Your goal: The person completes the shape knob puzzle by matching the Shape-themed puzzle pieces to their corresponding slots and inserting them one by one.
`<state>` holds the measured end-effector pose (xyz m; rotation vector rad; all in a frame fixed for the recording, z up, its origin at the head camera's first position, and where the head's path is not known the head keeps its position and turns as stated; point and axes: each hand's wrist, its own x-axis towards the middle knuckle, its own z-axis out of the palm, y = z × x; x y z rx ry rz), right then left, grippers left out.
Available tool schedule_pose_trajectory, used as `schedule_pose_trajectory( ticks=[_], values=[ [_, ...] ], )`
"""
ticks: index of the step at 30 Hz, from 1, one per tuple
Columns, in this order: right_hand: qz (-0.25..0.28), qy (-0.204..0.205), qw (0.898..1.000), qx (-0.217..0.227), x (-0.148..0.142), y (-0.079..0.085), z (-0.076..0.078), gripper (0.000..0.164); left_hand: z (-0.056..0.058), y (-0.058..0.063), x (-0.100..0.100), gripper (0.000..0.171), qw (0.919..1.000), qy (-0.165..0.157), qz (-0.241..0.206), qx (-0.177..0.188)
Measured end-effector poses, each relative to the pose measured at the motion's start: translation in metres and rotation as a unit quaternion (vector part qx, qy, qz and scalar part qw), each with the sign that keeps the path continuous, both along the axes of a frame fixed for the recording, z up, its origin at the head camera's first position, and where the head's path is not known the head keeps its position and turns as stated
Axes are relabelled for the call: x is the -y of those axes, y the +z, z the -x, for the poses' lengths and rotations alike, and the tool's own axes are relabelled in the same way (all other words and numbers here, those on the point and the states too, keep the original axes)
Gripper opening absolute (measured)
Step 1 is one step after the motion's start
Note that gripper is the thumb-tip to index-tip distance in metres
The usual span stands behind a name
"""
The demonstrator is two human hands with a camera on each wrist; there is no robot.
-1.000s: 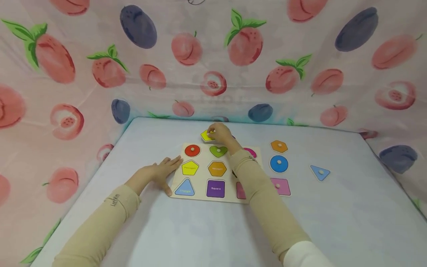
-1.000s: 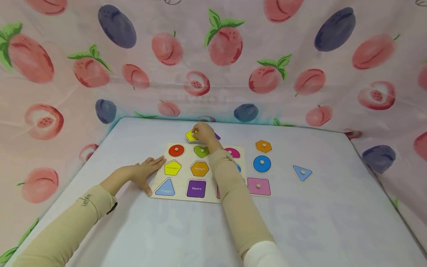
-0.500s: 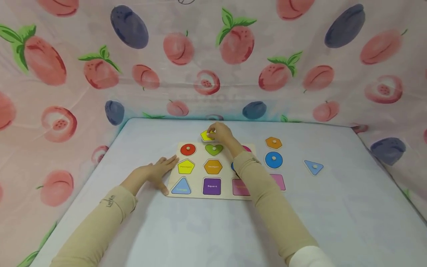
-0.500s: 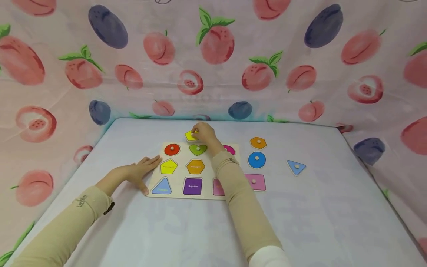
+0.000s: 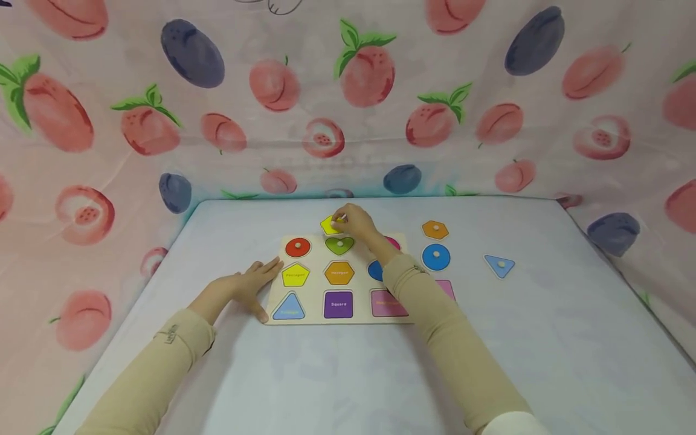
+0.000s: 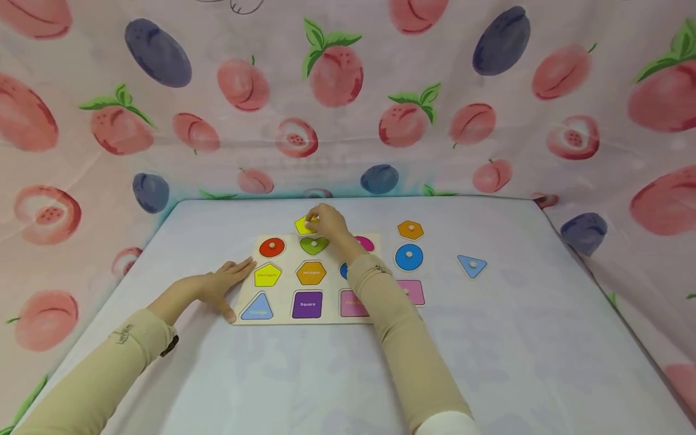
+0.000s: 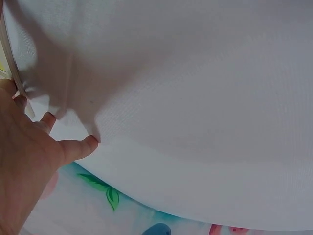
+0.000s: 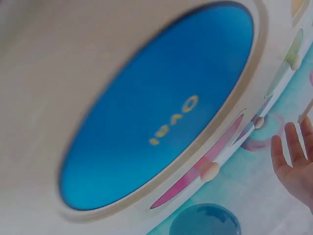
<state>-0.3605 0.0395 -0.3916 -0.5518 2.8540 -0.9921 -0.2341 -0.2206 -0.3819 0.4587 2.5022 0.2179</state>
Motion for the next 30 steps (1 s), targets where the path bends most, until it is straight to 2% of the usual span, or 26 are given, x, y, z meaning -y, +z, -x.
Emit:
schedule_pose_trajectory(
  ticks=[6,17,22,30],
  values=[
    [-0.013,0.026,1.0,-0.011,0.0,-0.005,-0.01,0.017,-0.003,-0.001,0.005,0.126,1.0,0.001,0.004,0.007],
    [-0.044,0.059,0.996,-0.052,0.007,0.003,-0.024,0.017,-0.004,0.005,0.014,0.126,1.0,-0.002,0.005,-0.001],
    [-0.047,0.06,0.996,-0.036,0.009,0.005,-0.031,0.017,-0.002,0.005,0.016,0.126,1.0,-0.005,0.003,0.004],
    [-0.047,0.05,0.998,-0.017,0.002,-0.001,-0.047,0.016,0.005,-0.001,0.006,0.126,0.9999,-0.01,0.008,0.01]
  ],
)
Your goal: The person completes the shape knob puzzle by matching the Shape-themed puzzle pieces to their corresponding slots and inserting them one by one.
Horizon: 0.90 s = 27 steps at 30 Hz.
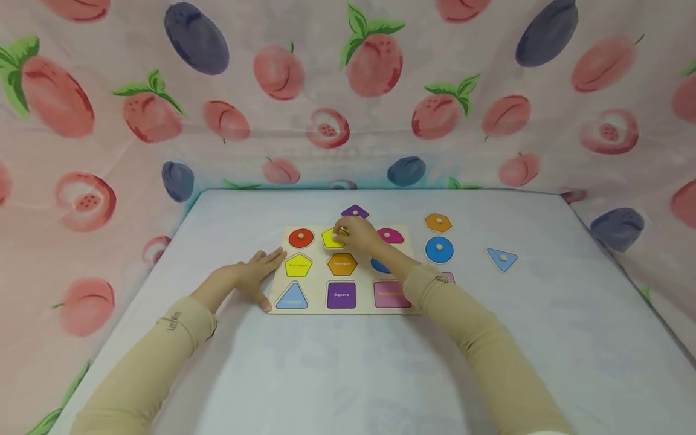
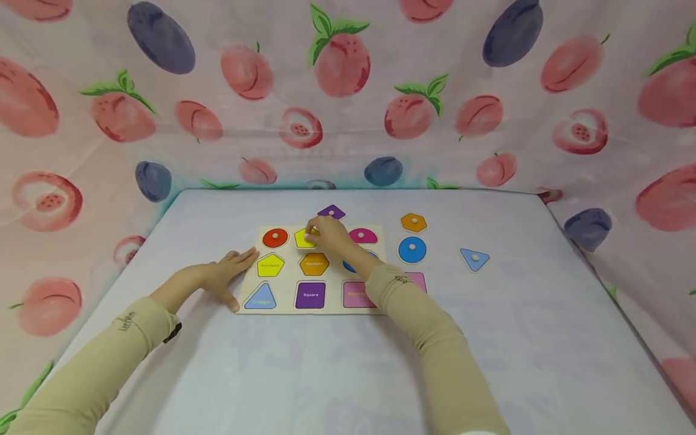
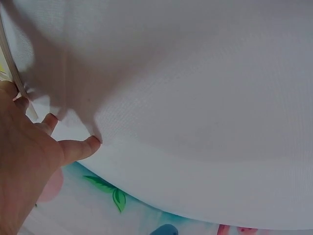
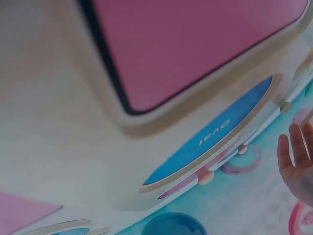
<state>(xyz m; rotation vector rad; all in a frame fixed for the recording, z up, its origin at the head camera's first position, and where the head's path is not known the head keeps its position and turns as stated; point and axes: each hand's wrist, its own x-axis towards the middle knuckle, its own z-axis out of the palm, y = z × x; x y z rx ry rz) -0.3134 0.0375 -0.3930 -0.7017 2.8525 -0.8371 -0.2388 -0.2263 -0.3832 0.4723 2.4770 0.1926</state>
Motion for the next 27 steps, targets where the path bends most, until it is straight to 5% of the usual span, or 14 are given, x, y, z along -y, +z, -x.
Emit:
schedule_pose_trajectory(
  ticks=[12,27],
  values=[
    [0.008,0.039,0.999,-0.029,0.011,-0.007,-0.018,0.014,-0.011,0.002,0.002,0.125,0.9999,0.006,-0.01,-0.007],
    [-0.004,0.069,0.997,-0.046,0.025,-0.006,-0.027,0.015,-0.003,0.001,-0.002,0.126,0.9998,-0.005,-0.013,-0.017]
  ],
)
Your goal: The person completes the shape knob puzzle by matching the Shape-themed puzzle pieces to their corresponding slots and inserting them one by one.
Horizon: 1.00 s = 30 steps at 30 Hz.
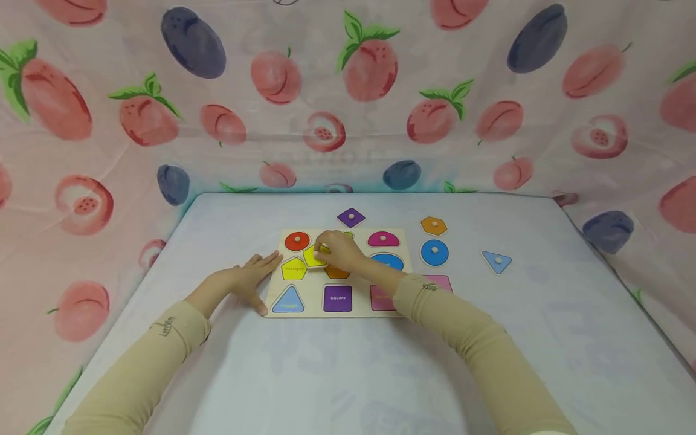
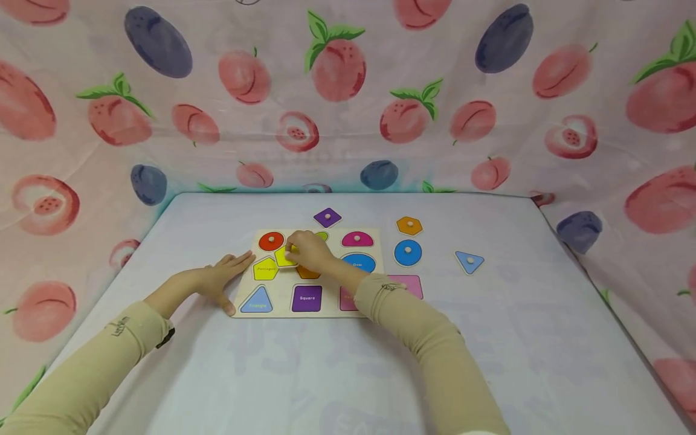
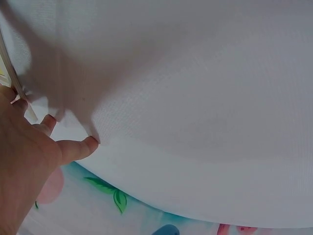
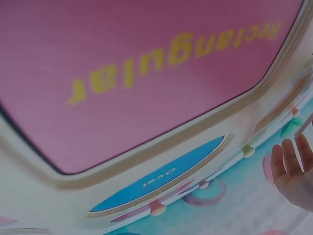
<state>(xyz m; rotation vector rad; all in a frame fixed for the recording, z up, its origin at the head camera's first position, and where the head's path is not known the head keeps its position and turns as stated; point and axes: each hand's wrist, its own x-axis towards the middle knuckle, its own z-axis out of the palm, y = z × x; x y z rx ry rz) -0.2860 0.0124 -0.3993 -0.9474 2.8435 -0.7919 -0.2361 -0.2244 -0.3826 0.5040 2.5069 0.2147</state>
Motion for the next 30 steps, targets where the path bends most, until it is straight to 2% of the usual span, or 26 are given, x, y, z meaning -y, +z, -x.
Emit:
schedule_pose_trajectory(
  ticks=[8,15,22,30],
  values=[
    [-0.016,0.007,1.0,-0.005,0.013,-0.003,-0.006,0.016,-0.001,-0.002,0.004,0.126,1.0,-0.007,-0.004,-0.001],
    [-0.022,0.013,1.0,0.001,0.025,-0.001,-0.013,0.015,0.001,-0.001,0.004,0.126,1.0,-0.001,-0.007,0.004],
    [-0.028,0.009,0.999,0.019,0.036,-0.003,-0.014,0.015,0.002,-0.001,0.004,0.125,0.9999,-0.006,-0.008,0.002],
    [-0.033,0.014,0.999,0.017,0.047,-0.005,-0.015,0.015,0.002,0.0,0.005,0.125,1.0,-0.005,-0.006,0.003]
  ],
)
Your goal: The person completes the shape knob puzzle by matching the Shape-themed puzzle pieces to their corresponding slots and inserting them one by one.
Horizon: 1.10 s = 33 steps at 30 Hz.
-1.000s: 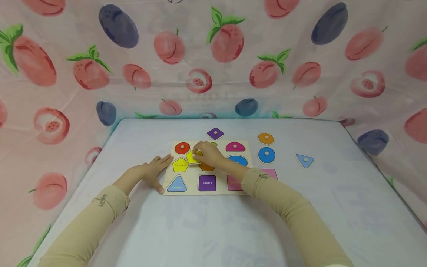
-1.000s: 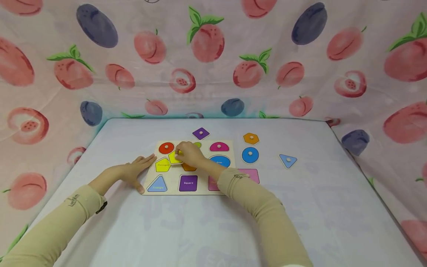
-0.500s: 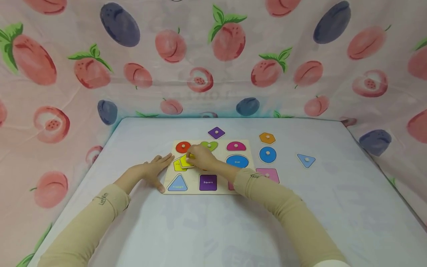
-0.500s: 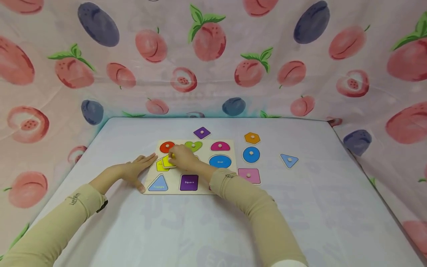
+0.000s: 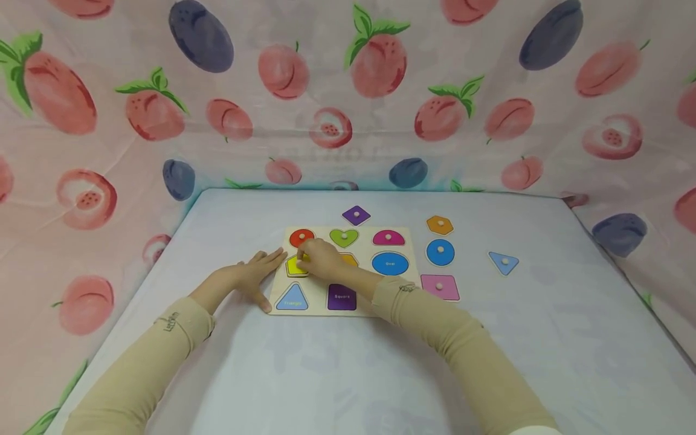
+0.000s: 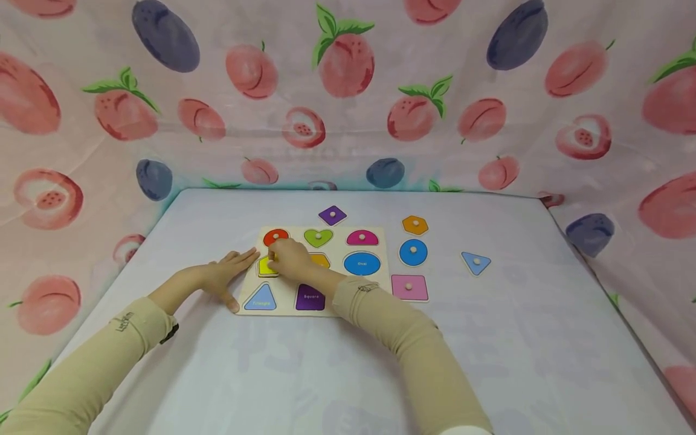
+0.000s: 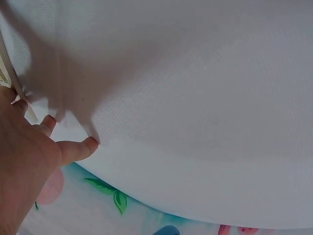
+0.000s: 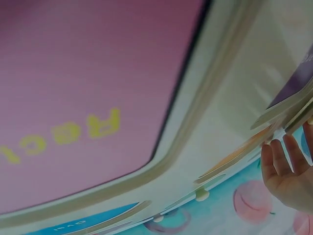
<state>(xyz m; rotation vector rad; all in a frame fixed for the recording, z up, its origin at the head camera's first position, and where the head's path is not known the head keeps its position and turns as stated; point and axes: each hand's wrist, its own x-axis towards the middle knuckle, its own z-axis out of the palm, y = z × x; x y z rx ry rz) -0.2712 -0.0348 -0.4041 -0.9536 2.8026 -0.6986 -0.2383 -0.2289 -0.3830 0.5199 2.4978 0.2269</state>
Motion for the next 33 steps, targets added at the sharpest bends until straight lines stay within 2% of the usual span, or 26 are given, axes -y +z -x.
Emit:
schedule_pose_trajectory(
  ticks=[11,33],
  values=[
    [-0.023,-0.004,1.0,-0.018,0.007,0.003,0.0,0.014,0.001,0.003,-0.002,0.126,1.0,0.007,0.004,0.004],
    [-0.071,-0.007,0.997,0.004,0.015,0.007,0.003,0.011,0.0,0.002,-0.001,0.125,0.9999,0.01,0.004,0.012]
  ],
)
